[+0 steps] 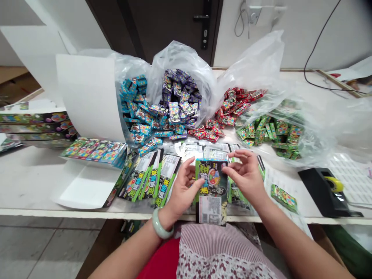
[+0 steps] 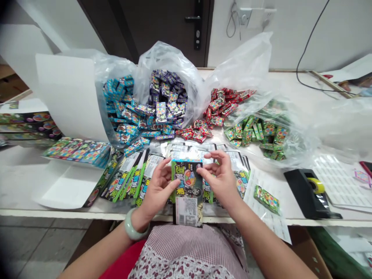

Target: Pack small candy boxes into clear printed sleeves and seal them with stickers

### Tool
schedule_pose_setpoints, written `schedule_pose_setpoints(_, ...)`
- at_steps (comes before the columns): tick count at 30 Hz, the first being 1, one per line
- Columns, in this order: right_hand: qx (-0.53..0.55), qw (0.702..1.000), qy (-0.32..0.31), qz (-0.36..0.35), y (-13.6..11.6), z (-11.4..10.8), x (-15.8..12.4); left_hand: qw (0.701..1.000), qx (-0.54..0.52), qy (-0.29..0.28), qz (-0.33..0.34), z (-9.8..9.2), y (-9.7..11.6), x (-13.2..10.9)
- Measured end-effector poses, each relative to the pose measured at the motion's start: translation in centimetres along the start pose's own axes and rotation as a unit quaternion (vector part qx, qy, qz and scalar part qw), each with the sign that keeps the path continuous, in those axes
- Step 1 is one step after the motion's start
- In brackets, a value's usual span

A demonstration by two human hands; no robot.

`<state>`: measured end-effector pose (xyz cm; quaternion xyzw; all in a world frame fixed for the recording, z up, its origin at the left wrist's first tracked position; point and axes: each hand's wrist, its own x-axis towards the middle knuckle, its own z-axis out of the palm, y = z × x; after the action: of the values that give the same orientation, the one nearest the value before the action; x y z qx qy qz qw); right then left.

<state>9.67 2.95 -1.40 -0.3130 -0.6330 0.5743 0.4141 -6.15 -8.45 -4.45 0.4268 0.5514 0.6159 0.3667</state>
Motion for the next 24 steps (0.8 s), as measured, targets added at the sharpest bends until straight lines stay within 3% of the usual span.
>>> schedule_pose_setpoints(3, -0.029, 0.999, 0.027, 0.026, 2.1, 0.4, -2.0, 0.999, -0.005, -0.026, -0.035, -0.1, -1.5, -1.2)
schedule_pose_setpoints(6, -0.077, 0.997, 0.027, 0.008, 3.3, 0.6, -3.2, 0.997, -0.004, -0.062, -0.042, -0.8, -1.9, -1.6)
schedule_pose_setpoints(9, -0.129, 0.991, -0.038, -0.028, 3.0, 0.0, -2.9, 0.996, 0.003, -0.078, -0.038, -1.1, -1.4, -1.2)
schedule_pose_setpoints(12, -0.173, 0.976, -0.122, -0.058, 1.9, -1.3, -1.9, 0.999, 0.028, -0.041, -0.016, -0.6, -0.5, -0.3)
schedule_pose_setpoints(14, -0.190, 0.967, -0.146, -0.080, 1.3, -2.0, -1.4, 0.999, 0.039, -0.010, 0.006, -0.1, 0.2, 0.4)
schedule_pose_setpoints(16, -0.177, 0.972, -0.129, -0.079, 1.1, -2.2, -1.2, 0.999, 0.038, 0.006, 0.028, 0.3, 0.6, 1.0)
schedule_pose_setpoints(20, -0.069, 0.996, -0.061, -0.001, 1.4, -1.9, -1.3, 0.999, 0.011, 0.027, 0.023, 0.5, 1.0, 1.5)
schedule_pose_setpoints(24, -0.091, 0.988, -0.129, 0.001, 0.7, -2.0, -1.0, 0.998, 0.053, -0.021, 0.037, 0.1, 1.4, 1.5)
